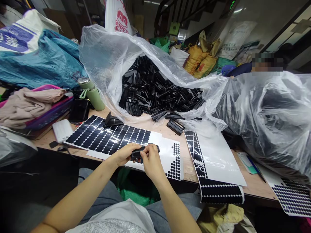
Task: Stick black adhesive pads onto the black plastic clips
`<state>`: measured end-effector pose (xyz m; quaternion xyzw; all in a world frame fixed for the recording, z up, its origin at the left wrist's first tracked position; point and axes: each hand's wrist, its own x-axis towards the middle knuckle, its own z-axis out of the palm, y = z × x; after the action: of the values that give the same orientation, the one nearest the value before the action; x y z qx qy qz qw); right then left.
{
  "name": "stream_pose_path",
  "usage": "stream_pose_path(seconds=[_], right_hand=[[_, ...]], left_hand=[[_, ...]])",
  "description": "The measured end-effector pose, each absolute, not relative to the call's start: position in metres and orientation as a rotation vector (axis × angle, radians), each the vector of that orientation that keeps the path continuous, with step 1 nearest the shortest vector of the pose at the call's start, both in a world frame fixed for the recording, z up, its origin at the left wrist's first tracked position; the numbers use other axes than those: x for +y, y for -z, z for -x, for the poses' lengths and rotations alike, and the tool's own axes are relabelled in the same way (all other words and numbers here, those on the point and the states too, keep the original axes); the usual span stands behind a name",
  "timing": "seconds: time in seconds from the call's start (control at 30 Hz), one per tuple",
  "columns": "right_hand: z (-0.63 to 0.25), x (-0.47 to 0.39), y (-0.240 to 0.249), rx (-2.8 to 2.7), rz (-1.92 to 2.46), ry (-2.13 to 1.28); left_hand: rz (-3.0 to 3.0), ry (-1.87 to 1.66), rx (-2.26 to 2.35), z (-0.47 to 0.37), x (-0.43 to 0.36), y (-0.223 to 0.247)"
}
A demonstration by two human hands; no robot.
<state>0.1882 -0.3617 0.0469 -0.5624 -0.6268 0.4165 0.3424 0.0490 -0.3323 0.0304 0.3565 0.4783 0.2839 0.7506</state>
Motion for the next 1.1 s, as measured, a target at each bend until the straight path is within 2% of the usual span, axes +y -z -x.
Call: stream_pose_path(seconds=[0.3,0.4,0.5,0.6,0.73,0.9,1.1], right_hand=[[-0.186,-0.367,-0.039,-1.625,1.412,-0.943],[-0.205,-0.353,-0.013,-1.563,1.506,-0.738],[-0.251,-0.324,0.020,-1.469,1.902,-0.582],[-0.297,-0.298,0.047,-1.449,2.046,-0.608],[-0.320,-0.285,0.062,-1.490,2.027,-0.652],[-0.310,-0.297,0.043,-1.497,1.921,-0.721],[-0.259,-0.341,-0.023,-1.547,1.558,-0.933]], left_hand=[[-0.789,-0.627,1.069,-0.059,-0.332,-0.030],[-0.759,-0.649,1.118,-0.060,-0.328,-0.026],[-0.736,-0.616,1.159,-0.057,-0.324,-0.024],[-0.737,-0.569,1.130,-0.056,-0.322,-0.026],[-0.747,-0.538,1.104,-0.060,-0.322,-0.031],[-0.735,-0.543,1.100,-0.064,-0.322,-0.032],[-0.744,-0.546,1.112,-0.068,-0.320,-0.030]])
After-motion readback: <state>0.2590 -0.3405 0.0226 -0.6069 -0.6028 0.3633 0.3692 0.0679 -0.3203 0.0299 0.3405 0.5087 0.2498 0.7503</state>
